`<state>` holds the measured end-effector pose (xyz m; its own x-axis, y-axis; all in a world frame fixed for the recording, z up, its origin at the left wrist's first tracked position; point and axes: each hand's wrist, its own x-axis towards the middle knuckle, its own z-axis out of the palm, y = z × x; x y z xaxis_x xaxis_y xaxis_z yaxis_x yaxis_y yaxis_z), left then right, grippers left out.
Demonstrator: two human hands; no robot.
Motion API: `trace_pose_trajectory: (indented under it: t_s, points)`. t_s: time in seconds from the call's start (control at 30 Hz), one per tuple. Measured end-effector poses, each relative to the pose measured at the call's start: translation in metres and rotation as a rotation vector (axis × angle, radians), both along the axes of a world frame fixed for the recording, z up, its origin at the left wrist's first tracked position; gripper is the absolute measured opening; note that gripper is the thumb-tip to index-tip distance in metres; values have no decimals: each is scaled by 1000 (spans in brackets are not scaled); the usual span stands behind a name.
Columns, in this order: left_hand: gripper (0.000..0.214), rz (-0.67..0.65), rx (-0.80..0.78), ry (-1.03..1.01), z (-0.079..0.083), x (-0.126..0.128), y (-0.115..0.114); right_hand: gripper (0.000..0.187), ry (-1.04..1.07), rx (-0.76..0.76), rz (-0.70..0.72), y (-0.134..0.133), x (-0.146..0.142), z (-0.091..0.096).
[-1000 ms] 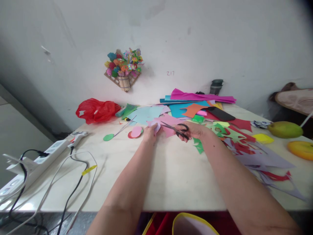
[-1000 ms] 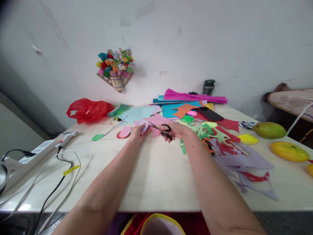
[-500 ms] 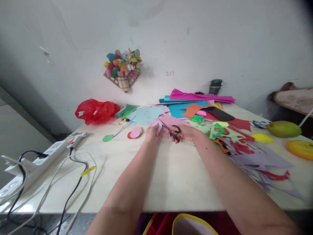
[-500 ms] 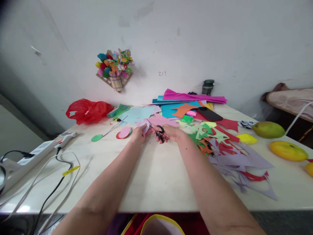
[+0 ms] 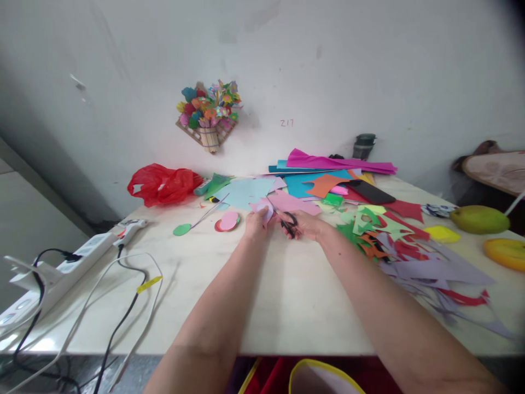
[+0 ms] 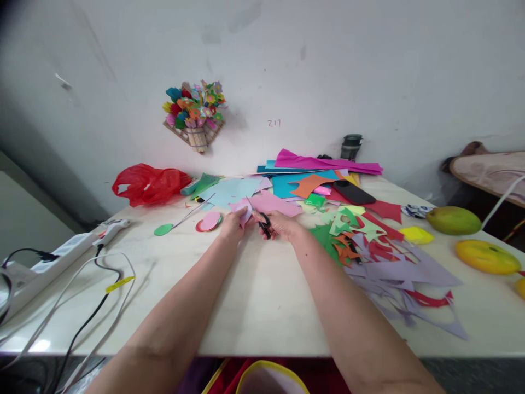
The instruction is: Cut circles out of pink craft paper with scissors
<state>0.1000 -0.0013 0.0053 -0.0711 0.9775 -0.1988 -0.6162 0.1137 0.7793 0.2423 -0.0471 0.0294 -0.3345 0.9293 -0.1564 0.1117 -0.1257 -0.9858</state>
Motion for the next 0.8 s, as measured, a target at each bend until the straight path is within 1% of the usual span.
trace_pose_trajectory:
  t_s: [0.17,0.3,0.43,0.63,0.8]
  points:
    - [9,30,30,4,2,0,-2,36,23,3,-10,1,-3,-3]
    - [7,29,49,6,1,0,-2,37,39,-4,-16,2,-3,-6]
    - [8,35,51,-11,1,1,-3,35,65,14,-28,3,-6,-8]
    - [7,66,28,-15,8,2,-9,36,113,44,-37,5,-10,-13]
    - [8,60,39,-15,8,2,-8,37,114,60,-53,4,-12,-12]
